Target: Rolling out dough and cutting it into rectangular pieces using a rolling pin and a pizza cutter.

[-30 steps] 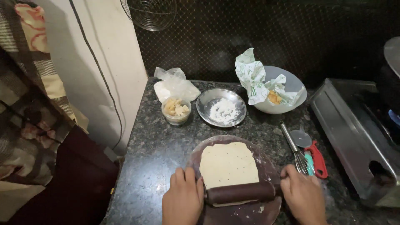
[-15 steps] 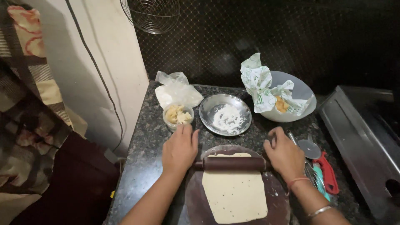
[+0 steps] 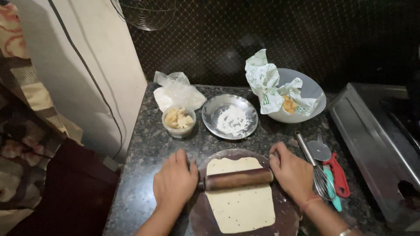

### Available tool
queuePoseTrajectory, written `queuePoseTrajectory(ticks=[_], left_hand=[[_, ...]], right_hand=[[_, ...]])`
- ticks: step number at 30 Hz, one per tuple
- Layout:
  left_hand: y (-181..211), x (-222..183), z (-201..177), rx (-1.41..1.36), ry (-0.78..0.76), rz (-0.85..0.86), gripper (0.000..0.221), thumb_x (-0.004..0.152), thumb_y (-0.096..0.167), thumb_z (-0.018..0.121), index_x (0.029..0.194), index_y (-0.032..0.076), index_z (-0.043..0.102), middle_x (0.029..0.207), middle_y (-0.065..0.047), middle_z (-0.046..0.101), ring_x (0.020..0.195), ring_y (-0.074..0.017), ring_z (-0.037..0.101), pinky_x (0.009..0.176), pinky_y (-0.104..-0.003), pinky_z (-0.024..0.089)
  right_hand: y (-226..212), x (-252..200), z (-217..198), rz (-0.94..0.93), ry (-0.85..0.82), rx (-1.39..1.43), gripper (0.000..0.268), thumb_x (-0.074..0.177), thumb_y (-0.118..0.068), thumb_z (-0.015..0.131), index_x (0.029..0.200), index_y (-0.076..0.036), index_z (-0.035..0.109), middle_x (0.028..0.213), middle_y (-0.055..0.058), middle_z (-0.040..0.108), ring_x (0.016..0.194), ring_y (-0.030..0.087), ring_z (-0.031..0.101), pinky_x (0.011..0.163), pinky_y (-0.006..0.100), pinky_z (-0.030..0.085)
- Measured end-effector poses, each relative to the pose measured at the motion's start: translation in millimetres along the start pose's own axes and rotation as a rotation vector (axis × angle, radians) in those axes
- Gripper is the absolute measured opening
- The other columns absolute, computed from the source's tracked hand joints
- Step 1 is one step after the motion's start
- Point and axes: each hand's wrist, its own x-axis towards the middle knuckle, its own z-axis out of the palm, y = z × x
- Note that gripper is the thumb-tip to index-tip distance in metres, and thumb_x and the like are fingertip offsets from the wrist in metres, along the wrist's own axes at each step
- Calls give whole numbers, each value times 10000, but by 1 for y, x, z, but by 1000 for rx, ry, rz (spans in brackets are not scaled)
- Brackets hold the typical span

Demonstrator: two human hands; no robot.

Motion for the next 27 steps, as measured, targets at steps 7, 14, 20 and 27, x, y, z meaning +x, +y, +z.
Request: queuePoseTrajectory(ticks=[7, 14, 20, 27], left_hand=[[-6, -55, 8, 64, 58, 20, 315, 864, 370, 628, 998, 89, 578, 929, -138, 623, 842, -351, 658, 670, -475, 564], [-5, -20, -2, 30, 76, -5, 327, 868, 385, 623, 977, 76, 610, 918, -153, 631, 858, -358, 658, 659, -480, 571], [-13, 43, 6, -41, 201, 104, 316, 937, 367, 576, 923, 59, 648, 899, -162, 681, 864, -364, 674, 708, -510, 555], [-6, 64, 2, -16, 129, 128, 299, 1037, 334, 490, 943, 93, 639, 886, -148, 705, 800, -365, 700, 717, -509, 556]], right_hand=[[0, -30, -13, 6, -137, -170, 192, 960, -372, 529, 1053, -210, 570, 828, 74, 753, 744, 332, 724, 630, 487, 517], [-8, 7, 5, -54, -55, -45, 182, 940, -326, 539, 1067, -198, 564, 848, 52, 750, 749, 336, 723, 614, 490, 520], [-20, 61, 19, 40, -11, 6, 274, 927, -368, 602, 1110, -169, 556, 808, 106, 719, 786, 379, 704, 676, 535, 514], [-16, 81, 29, 27, 54, 47, 272, 929, -337, 605, 1098, -131, 547, 859, 133, 722, 808, 413, 692, 694, 540, 514]])
